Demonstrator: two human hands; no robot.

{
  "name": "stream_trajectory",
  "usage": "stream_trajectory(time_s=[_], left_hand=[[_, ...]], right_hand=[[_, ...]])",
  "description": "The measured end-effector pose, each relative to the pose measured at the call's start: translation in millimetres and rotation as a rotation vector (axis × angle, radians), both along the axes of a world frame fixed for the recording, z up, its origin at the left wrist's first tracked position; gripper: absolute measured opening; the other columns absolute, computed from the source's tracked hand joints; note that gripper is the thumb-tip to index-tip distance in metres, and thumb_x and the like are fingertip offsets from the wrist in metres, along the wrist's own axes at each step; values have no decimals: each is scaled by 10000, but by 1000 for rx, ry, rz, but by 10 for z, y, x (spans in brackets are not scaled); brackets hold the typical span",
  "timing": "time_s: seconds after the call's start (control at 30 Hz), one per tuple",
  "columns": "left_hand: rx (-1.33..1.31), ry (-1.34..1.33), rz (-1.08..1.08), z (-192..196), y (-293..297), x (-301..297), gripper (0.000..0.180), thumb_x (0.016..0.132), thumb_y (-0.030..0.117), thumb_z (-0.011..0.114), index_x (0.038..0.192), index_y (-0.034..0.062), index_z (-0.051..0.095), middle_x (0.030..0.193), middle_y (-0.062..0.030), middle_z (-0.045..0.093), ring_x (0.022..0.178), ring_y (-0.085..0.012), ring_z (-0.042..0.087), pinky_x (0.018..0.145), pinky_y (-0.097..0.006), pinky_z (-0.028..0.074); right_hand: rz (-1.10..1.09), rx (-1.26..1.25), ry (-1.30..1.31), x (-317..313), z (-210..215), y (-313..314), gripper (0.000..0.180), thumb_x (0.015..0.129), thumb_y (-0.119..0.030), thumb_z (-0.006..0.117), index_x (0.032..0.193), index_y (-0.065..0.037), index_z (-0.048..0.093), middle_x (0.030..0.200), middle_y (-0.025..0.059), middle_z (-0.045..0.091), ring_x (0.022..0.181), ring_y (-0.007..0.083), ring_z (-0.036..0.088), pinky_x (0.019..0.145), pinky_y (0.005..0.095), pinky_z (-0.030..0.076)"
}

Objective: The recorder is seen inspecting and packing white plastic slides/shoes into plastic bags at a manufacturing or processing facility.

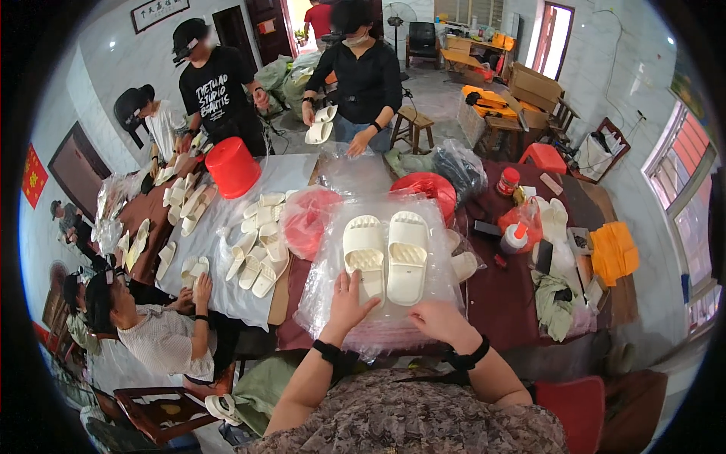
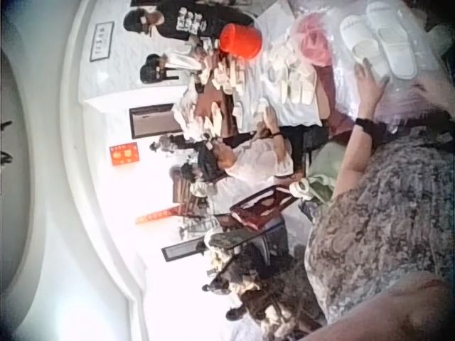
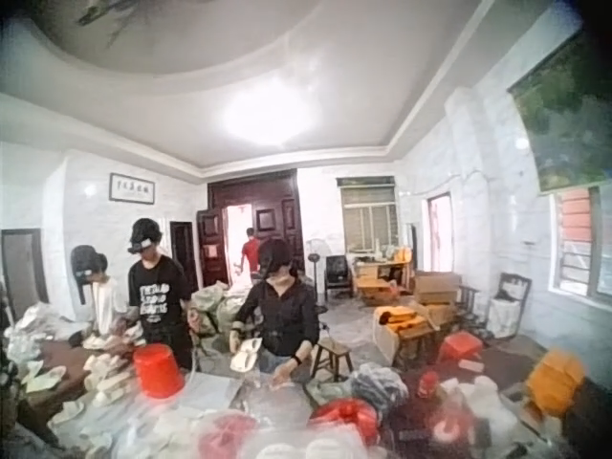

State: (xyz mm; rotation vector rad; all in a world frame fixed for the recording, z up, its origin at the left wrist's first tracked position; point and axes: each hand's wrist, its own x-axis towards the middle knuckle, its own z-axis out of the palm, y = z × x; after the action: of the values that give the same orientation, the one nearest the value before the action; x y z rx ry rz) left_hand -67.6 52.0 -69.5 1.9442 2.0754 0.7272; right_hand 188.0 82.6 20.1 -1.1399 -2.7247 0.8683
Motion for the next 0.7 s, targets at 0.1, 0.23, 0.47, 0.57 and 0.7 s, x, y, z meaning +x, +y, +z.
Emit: stream_trajectory(time_s=[0.1, 0.23, 0.47, 0.57, 0.7], left_hand=[[-9, 1, -9, 13, -3, 2, 905, 818, 517, 702, 1456, 6, 314, 1445, -390, 309, 1348, -542, 290, 1099, -547, 304], [7, 5, -32, -90, 51, -14, 922, 812, 527, 707, 1446, -14, 312, 1430, -399, 318, 1336, -559, 293, 1097, -555, 300], [12, 69, -89, -10, 20, -47, 1049, 753, 581, 740, 1455, -45, 276, 1408, -400, 334, 1335, -554, 297, 1112, -542, 292], [-55, -15, -86, -3, -16, -82, 1178, 686, 611, 779, 1480, -53, 215, 1442, -392, 291, 1368, -546, 251, 1130, -532, 277], [14, -146, -232, -147, -84, -332, 1255, 623, 604, 817, 1506, -22, 182, 1497, -390, 183, 1405, -542, 173, 1157, -519, 237]], right_hand=[[-123, 61, 192, -229, 245, 126, 347, 898, -318, 615, 1088, -30, 647, 909, 170, 682, 833, 361, 654, 766, 442, 523], [-307, 148, 323, -688, -279, 560, 436, 900, -389, 614, 1075, 10, 642, 965, 202, 675, 852, 360, 659, 775, 441, 528], [-527, 436, 37, -1289, -681, 960, 506, 884, -423, 630, 1022, 64, 641, 1079, 249, 649, 910, 370, 665, 782, 434, 541], [-542, 357, 80, -1286, -728, 1072, 443, 889, -377, 627, 993, 53, 648, 1022, 243, 663, 891, 371, 665, 779, 447, 538], [-532, 403, 191, -1113, -725, 1150, 343, 893, -295, 613, 911, 46, 652, 928, 239, 674, 847, 390, 657, 751, 478, 526]])
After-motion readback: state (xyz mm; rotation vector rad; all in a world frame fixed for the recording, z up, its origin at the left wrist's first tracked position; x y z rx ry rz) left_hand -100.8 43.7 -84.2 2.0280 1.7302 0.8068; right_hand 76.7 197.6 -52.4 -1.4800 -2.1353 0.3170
